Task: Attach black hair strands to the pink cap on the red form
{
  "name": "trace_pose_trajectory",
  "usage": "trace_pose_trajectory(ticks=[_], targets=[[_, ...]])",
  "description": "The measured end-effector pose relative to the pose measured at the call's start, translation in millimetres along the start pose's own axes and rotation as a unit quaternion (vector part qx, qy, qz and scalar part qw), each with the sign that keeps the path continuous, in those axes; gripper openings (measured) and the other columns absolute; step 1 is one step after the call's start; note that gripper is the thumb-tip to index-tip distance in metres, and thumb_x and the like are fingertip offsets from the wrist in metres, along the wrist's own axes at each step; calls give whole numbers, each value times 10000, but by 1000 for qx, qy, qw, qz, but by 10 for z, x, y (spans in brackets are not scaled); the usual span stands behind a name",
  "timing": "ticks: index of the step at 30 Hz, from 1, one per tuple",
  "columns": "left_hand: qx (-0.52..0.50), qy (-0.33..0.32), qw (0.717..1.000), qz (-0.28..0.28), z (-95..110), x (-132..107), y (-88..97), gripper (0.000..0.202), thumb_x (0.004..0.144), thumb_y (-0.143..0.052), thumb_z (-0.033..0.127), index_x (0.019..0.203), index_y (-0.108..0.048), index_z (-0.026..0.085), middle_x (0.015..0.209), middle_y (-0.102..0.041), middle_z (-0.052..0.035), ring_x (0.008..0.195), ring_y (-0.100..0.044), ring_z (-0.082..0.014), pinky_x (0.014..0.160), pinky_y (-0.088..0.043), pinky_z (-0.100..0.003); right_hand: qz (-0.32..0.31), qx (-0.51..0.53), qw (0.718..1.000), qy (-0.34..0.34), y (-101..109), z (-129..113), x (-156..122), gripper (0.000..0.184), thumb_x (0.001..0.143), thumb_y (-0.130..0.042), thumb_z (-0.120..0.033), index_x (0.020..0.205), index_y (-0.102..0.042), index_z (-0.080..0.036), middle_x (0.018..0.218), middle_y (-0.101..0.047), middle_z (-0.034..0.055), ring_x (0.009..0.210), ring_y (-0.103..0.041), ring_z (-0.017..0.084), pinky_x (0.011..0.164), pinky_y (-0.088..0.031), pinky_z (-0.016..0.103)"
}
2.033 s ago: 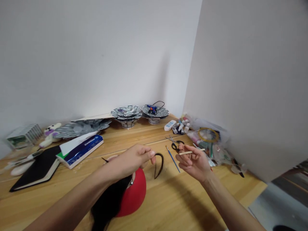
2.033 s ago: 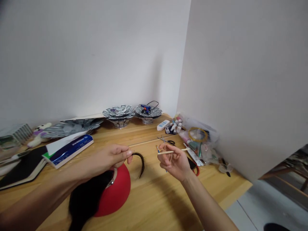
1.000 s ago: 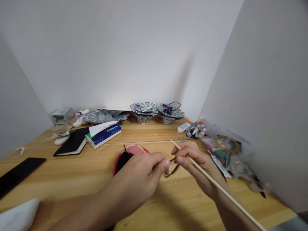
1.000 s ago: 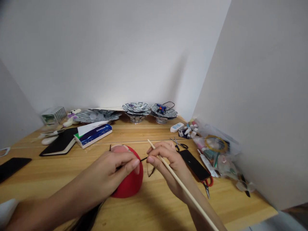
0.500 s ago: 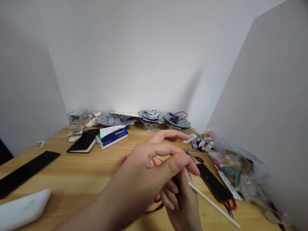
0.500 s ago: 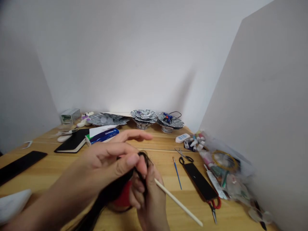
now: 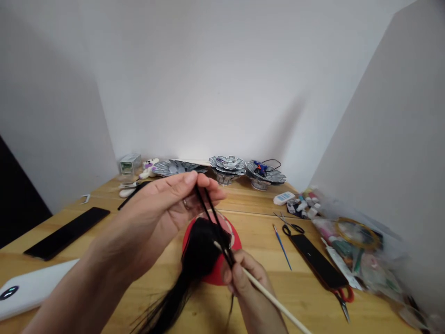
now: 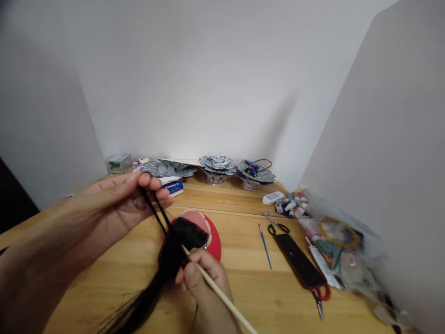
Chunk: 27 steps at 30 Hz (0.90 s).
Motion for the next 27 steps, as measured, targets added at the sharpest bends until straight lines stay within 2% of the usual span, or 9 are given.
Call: trace_pose_trajectory(ticks=[3,8,12,15,18,21,24,25,27], targets=[[2,-44,996,76,153,-1,186,420,972,-418,45,730,-756,103,775,-704,-78,730,-712,-154,704,-639,-235,-35,13,999,0,-153,242,-19,406,788,-762,-587,658,-679,-211,683,-621,27,707,-559,185,697,-431,290],[30,-66,980,183,357,68,360,430,991,-340,25,708,-657,91,748,-620,-52,681,-666,-117,695,-641,-266,-67,55,996,-21,-239,594,11,369,834,-708,-588,712,-674,-242,808,-708,49,887,-653,234,874,-493,363],[107,-121,963,217,603,146,480,406,980,-332,-1,685,-586,116,735,-571,-33,550,-525,-50,522,-490,-120,-87,52,993,-65,-208,817,-2,270,867,-712,-515,948,-748,-260,1052,-771,86,1025,-710,257,936,-536,409],[218,-238,911,256,912,80,610,378,1000,-393,46,687,-578,149,777,-564,9,531,-389,-48,477,-357,-99,-118,-29,990,-68,-152,880,-97,481,820,-745,-546,1218,-700,-281,1347,-683,140,1219,-650,329,995,-523,481],[365,-291,843,268,1009,26,703,252,986,-536,126,781,-657,209,705,-496,53,623,-411,-95,564,-361,-131,-75,-136,987,-30,31,758,-170,435,842,-690,-594,1140,-731,-280,1354,-680,148,1209,-659,344,1005,-521,487],[494,-216,817,203,602,175,800,186,948,-598,129,796,-688,187,740,-588,41,757,-522,-128,728,-416,-203,10,-242,970,17,336,474,-131,349,886,-635,-586,976,-756,-271,1248,-744,134,1198,-662,350,1035,-502,490],[554,-100,816,134,-166,386,986,195,966,-625,277,826,-658,145,828,-655,-4,805,-623,-178,818,-499,-362,51,-421,901,93,585,147,57,267,966,-552,-474,1035,-716,-275,1204,-756,137,1118,-704,348,986,-540,515],[562,-67,814,130,-422,432,1069,230,974,-619,323,837,-651,143,830,-656,-7,807,-638,-184,815,-517,-379,46,-474,872,116,619,69,151,251,995,-509,-421,1090,-686,-271,1233,-739,141,1139,-693,342,991,-537,521],[564,-14,816,128,-867,471,1226,234,977,-620,351,885,-654,139,877,-670,-22,838,-659,-188,821,-540,-394,21,-512,848,131,632,-2,369,225,999,-502,-348,1145,-653,-268,1286,-709,140,1208,-651,341,1035,-499,544]])
Point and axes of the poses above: each hand's wrist, its own x-axis towards the middle knuckle, its own y-axis out of the back of the hand, z = x × y, the point moved 5 cm from there along x, towards the middle knuckle
